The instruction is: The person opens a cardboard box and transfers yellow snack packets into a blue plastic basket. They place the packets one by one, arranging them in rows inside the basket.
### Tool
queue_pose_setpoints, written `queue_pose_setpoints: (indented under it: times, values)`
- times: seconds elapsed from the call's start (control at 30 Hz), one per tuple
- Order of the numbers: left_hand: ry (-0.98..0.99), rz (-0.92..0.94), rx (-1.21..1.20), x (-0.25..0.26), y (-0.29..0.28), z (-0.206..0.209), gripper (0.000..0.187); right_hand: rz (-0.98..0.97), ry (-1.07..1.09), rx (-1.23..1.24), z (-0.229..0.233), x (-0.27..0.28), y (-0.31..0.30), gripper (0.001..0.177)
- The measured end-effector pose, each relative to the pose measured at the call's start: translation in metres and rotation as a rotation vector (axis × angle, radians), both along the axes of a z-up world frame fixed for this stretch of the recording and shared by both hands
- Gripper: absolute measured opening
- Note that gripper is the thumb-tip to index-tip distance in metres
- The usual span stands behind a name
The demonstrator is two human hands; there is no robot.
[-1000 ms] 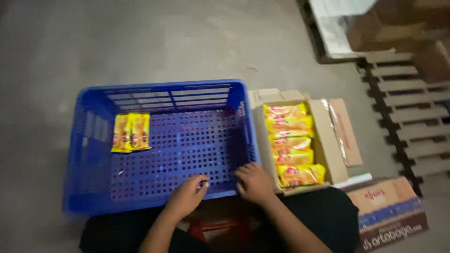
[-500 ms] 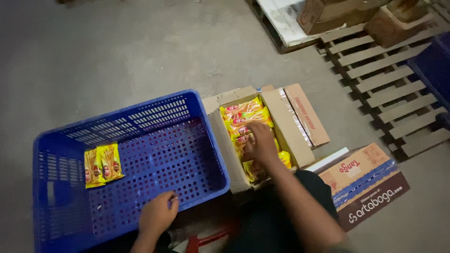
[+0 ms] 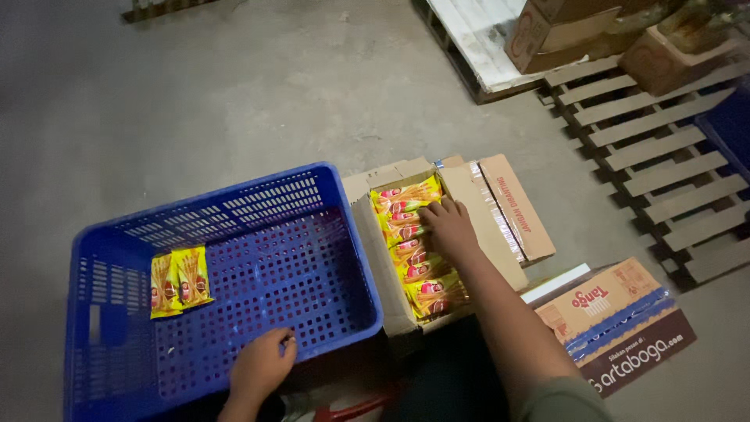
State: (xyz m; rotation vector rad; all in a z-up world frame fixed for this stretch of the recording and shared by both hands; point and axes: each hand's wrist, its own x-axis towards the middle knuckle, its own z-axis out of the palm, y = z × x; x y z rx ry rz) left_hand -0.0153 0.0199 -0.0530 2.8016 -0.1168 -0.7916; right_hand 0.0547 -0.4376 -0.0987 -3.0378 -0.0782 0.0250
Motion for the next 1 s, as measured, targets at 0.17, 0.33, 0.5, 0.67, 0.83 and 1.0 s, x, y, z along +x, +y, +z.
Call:
queue_pose_setpoints:
  times: [0.17,0.33,0.5,0.67,0.83,1.0]
  values:
    - [0.028,-0.020,0.002,0.002,-0.004,0.008,0.038,0.065,-0.030,-0.030,-0.007,-0.003,-0.007,0.072]
    - [0.022,0.001,0.023,0.001,-0.005,0.013,0.041,0.157,-0.156,-0.085,-0.020,-0.009,-0.021,0.066]
    - [-0.007,-0.013,0.026,-0.001,-0.006,0.013,0.037,0.121,-0.181,-0.040,0.037,-0.031,-0.008,0.062]
    - [-0.133,-0.049,-0.053,-0.008,0.003,0.000,0.031,0.149,-0.247,0.007,0.109,-0.064,0.035,0.038]
    - [-0.337,0.006,-0.440,-0.014,0.002,0.010,0.028,0.314,-0.212,-0.025,0.162,-0.092,0.087,0.052]
    - [-0.658,-0.223,-0.670,-0.025,-0.029,0.074,0.058,0.427,-0.180,-0.006,0.145,-0.101,0.130,0.049]
